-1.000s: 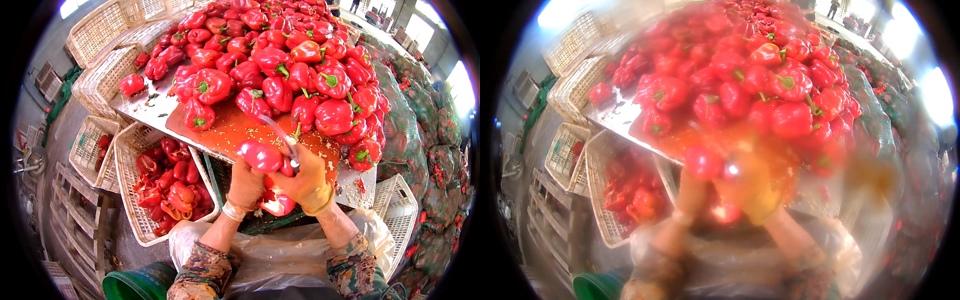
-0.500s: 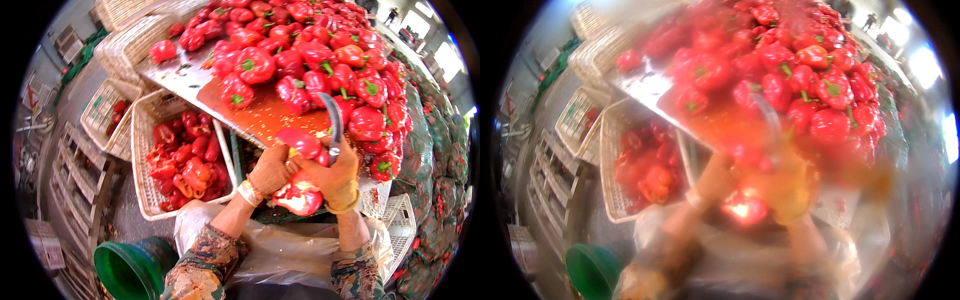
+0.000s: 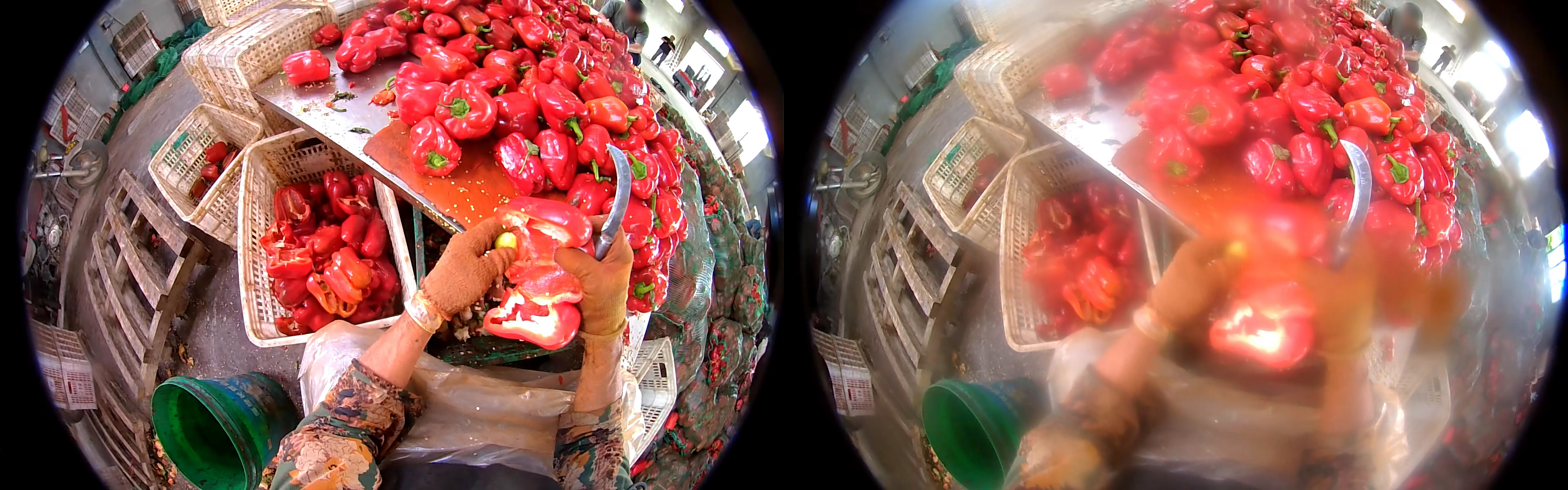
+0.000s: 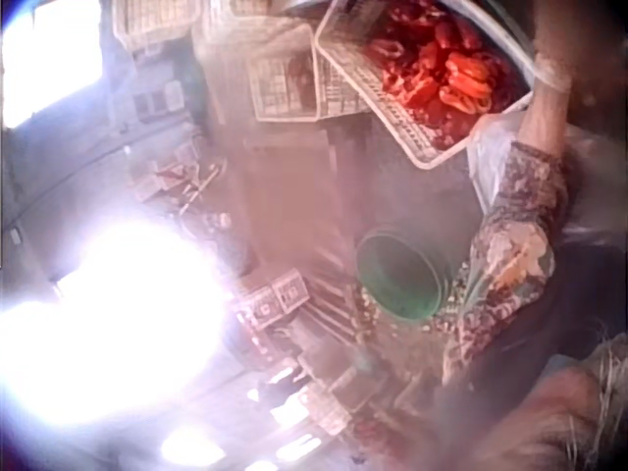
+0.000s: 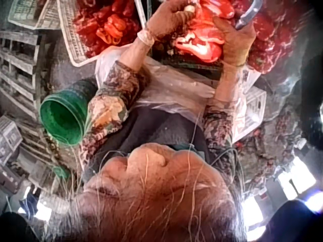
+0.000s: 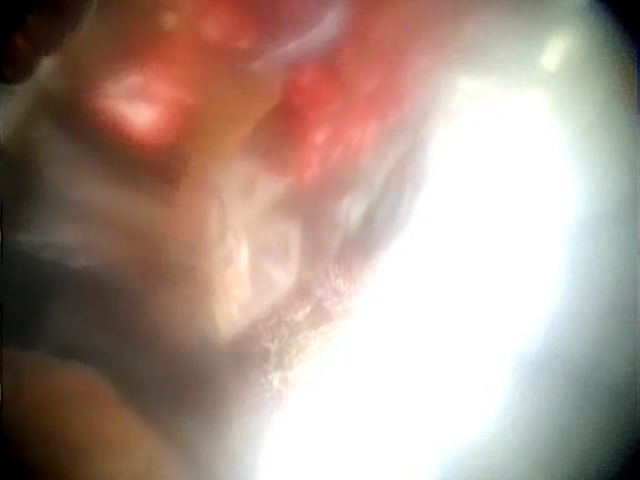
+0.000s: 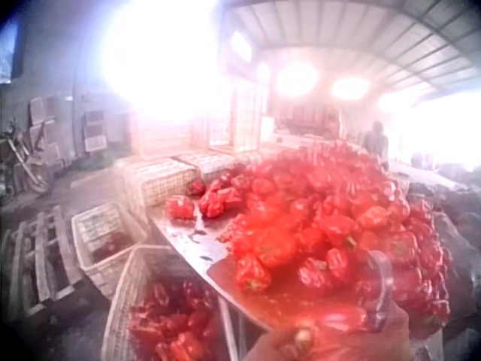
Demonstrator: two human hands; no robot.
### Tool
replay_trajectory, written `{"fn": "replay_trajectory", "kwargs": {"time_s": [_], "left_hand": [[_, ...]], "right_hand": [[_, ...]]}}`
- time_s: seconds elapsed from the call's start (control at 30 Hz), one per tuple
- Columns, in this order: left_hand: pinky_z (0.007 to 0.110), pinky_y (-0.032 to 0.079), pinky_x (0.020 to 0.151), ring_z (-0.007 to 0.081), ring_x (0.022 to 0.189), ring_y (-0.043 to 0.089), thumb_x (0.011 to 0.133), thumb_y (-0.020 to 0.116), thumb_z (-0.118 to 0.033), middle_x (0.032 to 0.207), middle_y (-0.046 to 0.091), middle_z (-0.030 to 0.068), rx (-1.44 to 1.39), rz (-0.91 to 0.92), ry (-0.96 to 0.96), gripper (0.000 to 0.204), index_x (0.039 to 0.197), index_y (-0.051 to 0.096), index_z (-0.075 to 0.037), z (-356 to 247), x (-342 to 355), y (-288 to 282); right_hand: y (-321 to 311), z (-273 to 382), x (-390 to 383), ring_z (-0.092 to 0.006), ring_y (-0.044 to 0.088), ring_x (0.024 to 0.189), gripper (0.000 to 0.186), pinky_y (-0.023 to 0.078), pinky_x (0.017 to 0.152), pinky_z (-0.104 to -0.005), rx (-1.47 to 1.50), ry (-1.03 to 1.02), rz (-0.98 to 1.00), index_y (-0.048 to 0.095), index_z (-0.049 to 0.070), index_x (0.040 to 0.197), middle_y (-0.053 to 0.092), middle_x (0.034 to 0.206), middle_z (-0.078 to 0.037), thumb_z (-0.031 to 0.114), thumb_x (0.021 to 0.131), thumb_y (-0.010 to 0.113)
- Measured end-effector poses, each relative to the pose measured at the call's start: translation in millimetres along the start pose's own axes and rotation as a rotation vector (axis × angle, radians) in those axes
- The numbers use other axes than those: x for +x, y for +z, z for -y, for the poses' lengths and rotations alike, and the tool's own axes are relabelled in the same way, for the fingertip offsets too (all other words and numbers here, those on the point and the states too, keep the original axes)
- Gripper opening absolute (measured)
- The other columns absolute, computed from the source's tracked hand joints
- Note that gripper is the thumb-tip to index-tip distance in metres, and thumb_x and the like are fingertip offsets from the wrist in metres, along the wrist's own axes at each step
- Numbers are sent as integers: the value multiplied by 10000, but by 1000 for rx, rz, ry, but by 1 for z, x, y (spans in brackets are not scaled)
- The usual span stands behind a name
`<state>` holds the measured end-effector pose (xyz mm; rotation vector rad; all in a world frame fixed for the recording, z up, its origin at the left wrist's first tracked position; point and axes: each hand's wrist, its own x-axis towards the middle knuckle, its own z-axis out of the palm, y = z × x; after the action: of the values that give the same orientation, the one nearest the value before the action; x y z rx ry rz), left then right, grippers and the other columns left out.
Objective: The person uses a knife to cut the stems and remove the seeds from red bell peppers. They work at a table piled with peppers, placing the cleaned peppers into a white basket below.
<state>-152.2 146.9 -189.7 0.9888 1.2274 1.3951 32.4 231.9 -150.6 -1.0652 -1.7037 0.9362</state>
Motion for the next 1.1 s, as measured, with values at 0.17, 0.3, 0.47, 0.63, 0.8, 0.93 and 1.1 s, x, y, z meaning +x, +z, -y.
{"fn": "replay_trajectory", "kwargs": {"time_s": [0.17,0.3,0.47,0.63,0.8,0.93,1.1], "left_hand": [[246,508,493,67,561,584,997,602,-97,775,605,-5,-116,-28,-132,140,1096,623,0,-6,-3,-12],[233,442,444,122,501,579,987,577,-172,748,581,25,-580,6,-123,163,1004,611,-14,11,0,-21],[239,417,411,119,497,538,981,591,-155,752,592,52,-726,-90,-103,146,1043,582,-23,26,7,-23],[266,497,517,105,615,606,968,655,-139,829,695,60,-14,-157,-19,151,1054,657,-15,38,14,-18],[358,528,802,210,880,650,928,719,-195,971,703,141,252,72,264,315,1195,670,-35,48,14,-3],[395,545,860,354,992,696,921,687,-168,1047,711,199,352,-114,333,281,1164,689,-28,39,20,-14],[373,555,807,304,911,715,925,685,-159,1005,711,193,366,-240,200,268,1159,696,-29,35,24,-13]], "right_hand": [[12,27,-8,-40,579,763,409,479,709,-217,-6,6,61,638,21,1045,651,876,37,-75,675,784],[26,60,-10,-32,575,774,429,479,712,-217,263,153,115,634,21,1042,651,876,38,-72,660,807],[14,49,-4,-51,594,775,429,489,706,-222,-147,-131,-18,627,34,1046,652,899,26,-68,668,802],[2,75,29,-125,663,778,366,570,716,-289,27,-341,-306,592,28,1123,673,942,-39,0,794,752],[70,110,55,-150,681,747,483,561,627,-273,437,-252,-104,586,11,1284,677,1023,-76,34,833,760],[95,82,103,-95,640,663,527,447,469,-248,337,-185,126,588,-62,1261,683,876,-70,129,824,812],[133,18,155,-200,686,709,521,516,575,-328,33,-89,174,622,-52,1219,699,862,-136,222,818,810]]}}
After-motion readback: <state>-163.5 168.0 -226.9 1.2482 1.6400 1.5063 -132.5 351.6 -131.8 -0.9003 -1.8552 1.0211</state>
